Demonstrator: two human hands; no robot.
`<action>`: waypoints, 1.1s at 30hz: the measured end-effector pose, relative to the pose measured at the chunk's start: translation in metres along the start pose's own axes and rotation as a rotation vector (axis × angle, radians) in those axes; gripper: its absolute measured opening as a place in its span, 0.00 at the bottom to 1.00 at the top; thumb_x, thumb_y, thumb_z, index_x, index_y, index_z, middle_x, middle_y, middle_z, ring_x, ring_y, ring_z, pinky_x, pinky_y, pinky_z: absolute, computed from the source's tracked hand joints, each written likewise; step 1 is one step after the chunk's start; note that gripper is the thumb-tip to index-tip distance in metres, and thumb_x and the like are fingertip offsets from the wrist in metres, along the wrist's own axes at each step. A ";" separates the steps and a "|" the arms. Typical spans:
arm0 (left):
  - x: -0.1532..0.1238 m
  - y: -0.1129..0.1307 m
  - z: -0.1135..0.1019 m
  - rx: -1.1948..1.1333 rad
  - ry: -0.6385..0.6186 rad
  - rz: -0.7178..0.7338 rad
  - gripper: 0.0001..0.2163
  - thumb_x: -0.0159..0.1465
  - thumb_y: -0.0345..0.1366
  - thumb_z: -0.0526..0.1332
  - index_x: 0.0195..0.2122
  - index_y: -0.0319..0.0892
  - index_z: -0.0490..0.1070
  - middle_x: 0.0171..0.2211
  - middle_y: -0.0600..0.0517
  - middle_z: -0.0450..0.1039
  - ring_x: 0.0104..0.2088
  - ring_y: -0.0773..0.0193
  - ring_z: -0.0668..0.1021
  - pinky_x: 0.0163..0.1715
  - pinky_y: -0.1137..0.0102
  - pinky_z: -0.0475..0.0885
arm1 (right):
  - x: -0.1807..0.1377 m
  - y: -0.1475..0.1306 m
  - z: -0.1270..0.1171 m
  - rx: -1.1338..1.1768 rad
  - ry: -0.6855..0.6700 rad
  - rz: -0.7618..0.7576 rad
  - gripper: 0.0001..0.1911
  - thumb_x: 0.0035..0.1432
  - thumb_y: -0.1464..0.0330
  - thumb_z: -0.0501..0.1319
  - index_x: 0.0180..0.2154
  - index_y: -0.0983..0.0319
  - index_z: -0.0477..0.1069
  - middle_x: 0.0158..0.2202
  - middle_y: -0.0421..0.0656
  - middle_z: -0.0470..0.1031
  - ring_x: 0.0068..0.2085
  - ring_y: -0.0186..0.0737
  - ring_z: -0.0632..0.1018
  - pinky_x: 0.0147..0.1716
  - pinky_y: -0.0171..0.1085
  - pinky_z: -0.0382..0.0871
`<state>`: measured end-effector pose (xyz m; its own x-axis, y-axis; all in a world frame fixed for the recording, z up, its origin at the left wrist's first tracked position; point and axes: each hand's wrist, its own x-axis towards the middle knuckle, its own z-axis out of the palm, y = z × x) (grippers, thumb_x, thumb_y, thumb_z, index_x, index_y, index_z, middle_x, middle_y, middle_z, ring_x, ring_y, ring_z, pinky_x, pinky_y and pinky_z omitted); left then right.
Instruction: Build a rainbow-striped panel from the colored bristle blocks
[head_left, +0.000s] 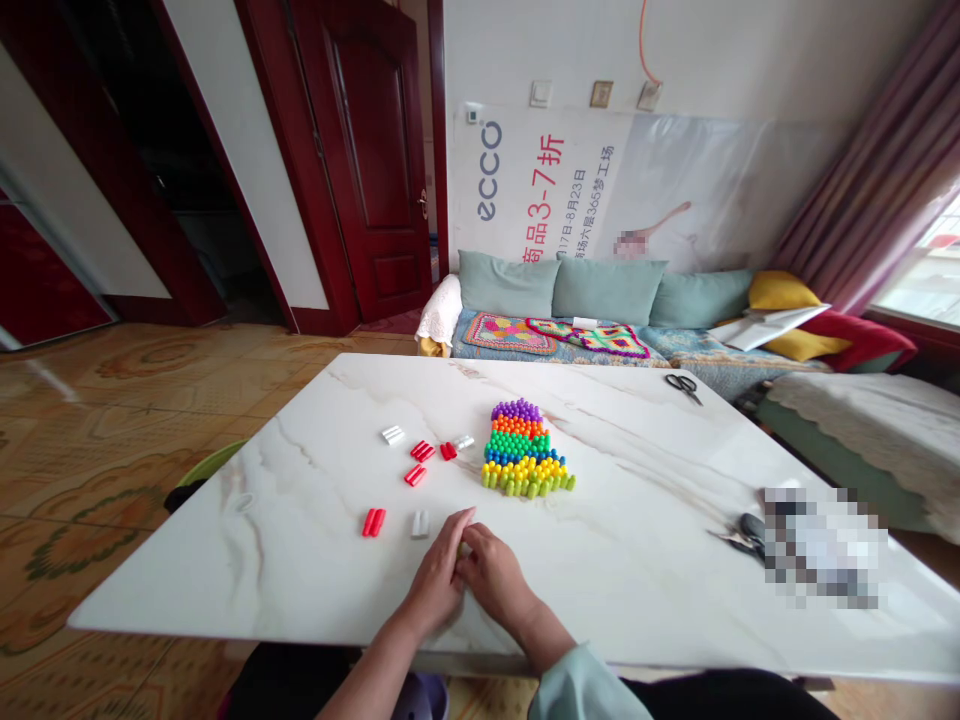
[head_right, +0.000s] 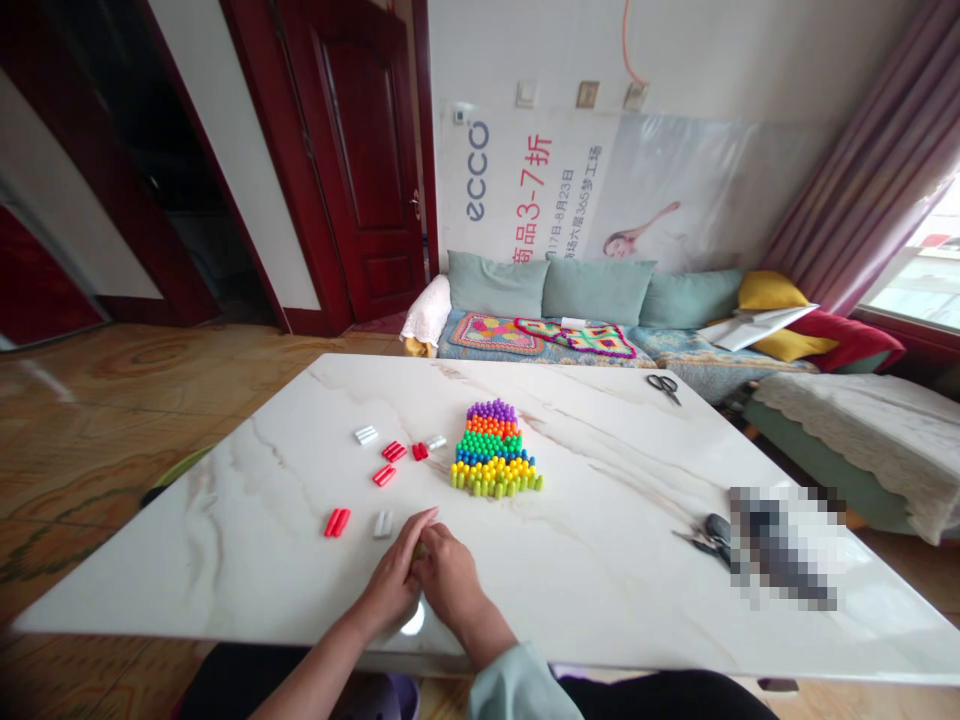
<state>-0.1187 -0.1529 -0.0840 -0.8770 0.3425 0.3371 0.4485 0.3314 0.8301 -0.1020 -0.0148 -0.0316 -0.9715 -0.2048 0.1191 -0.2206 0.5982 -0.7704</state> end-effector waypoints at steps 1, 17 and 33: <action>0.000 0.000 0.000 0.005 0.002 0.004 0.40 0.46 0.17 0.48 0.63 0.46 0.56 0.62 0.48 0.60 0.62 0.60 0.64 0.63 0.56 0.59 | 0.002 0.001 0.002 -0.023 0.003 0.009 0.19 0.47 0.80 0.55 0.39 0.59 0.73 0.40 0.42 0.74 0.36 0.37 0.77 0.38 0.31 0.68; 0.011 0.019 -0.006 0.097 0.159 -0.073 0.11 0.66 0.36 0.53 0.45 0.43 0.73 0.39 0.46 0.70 0.42 0.58 0.75 0.46 0.61 0.72 | -0.014 0.035 -0.032 -0.226 0.190 -0.009 0.11 0.62 0.70 0.51 0.34 0.60 0.71 0.33 0.42 0.73 0.31 0.34 0.74 0.31 0.32 0.64; 0.065 0.027 -0.004 0.125 0.121 -0.192 0.13 0.59 0.32 0.59 0.45 0.41 0.75 0.41 0.47 0.71 0.36 0.62 0.78 0.37 0.67 0.76 | -0.022 0.077 -0.056 -0.597 0.067 -0.154 0.10 0.64 0.74 0.48 0.37 0.61 0.67 0.33 0.42 0.70 0.33 0.36 0.73 0.32 0.33 0.60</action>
<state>-0.1637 -0.1251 -0.0378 -0.9591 0.1572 0.2352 0.2825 0.4888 0.8254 -0.1021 0.0797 -0.0587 -0.9237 -0.2856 0.2553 -0.3501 0.8999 -0.2599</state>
